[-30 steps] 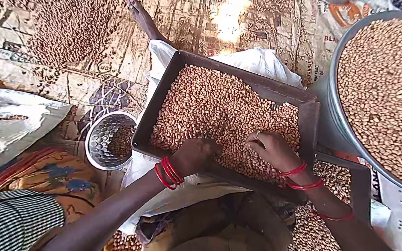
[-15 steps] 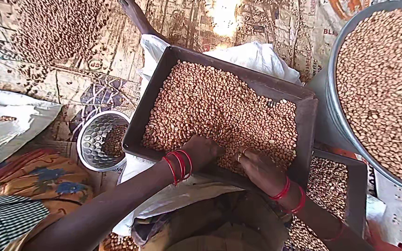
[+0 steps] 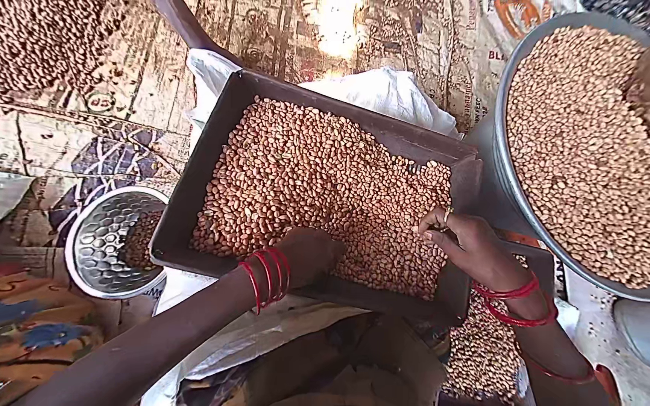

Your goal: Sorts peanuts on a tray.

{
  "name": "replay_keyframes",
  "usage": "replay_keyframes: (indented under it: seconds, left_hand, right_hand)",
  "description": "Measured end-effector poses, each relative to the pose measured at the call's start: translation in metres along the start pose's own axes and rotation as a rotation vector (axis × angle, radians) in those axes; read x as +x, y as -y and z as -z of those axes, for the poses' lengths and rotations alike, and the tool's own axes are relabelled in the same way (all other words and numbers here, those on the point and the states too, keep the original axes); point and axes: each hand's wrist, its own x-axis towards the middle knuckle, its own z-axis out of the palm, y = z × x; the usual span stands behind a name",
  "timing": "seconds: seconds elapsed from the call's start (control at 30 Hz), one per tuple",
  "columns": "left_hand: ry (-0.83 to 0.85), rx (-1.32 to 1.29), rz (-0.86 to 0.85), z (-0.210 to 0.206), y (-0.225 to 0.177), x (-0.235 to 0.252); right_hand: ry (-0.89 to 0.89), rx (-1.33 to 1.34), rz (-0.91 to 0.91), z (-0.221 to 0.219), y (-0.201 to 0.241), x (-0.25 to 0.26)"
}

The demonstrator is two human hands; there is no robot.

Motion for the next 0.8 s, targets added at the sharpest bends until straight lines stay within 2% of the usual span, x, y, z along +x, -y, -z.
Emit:
replay_keyframes:
  seconds: [0.1, 0.17, 0.23, 0.3, 0.37, 0.4, 0.47, 0.5, 0.57, 0.63, 0.67, 0.73, 0.8]
  left_hand:
    - [-0.435, -0.408, -0.228, -0.017, 0.023, -0.003]
    - [-0.587, -0.725, -0.248, -0.021, 0.025, -0.004]
    - [-0.557, -0.978, -0.239, -0.019, 0.021, -0.003]
    - [-0.407, -1.18, -0.233, -0.018, 0.017, -0.007]
    - [-0.252, -1.309, -0.254, -0.02, 0.025, -0.024]
    - [-0.232, -1.337, -0.283, -0.021, 0.033, -0.039]
    - [-0.348, -1.341, -0.301, -0.024, 0.056, -0.081]
    - [-0.498, -1.324, -0.265, -0.028, 0.069, -0.104]
    - [-0.872, -1.212, -0.038, -0.042, 0.098, -0.148]
    - [-1.149, -1.0, 0.317, -0.06, 0.13, -0.174]
    - [-1.174, -0.848, 0.474, -0.07, 0.148, -0.182]
    - [-1.028, -0.511, 0.668, -0.086, 0.171, -0.189]
    - [-0.898, -0.32, 0.624, -0.093, 0.179, -0.186]
  right_hand:
    - [0.024, -0.161, 0.027, 0.001, 0.005, 0.001]
    - [-0.007, -0.163, 0.117, -0.004, 0.02, 0.006]
    - [-0.038, -0.031, 0.251, -0.01, 0.044, 0.013]
    - [-0.038, 0.088, 0.322, -0.014, 0.071, 0.023]
    - [-0.077, 0.059, 0.338, -0.021, 0.083, 0.035]
    - [-0.094, 0.032, 0.338, -0.026, 0.082, 0.042]
    - [-0.059, 0.009, 0.332, -0.038, 0.074, 0.055]
    - [-0.013, 0.018, 0.329, -0.043, 0.072, 0.059]
    - [0.071, 0.064, 0.342, -0.059, 0.078, 0.068]
    - [0.086, 0.097, 0.414, -0.08, 0.093, 0.079]
    - [0.072, 0.092, 0.46, -0.093, 0.099, 0.086]
    - [0.091, 0.065, 0.498, -0.118, 0.107, 0.094]
    - [0.101, 0.009, 0.481, -0.132, 0.099, 0.092]
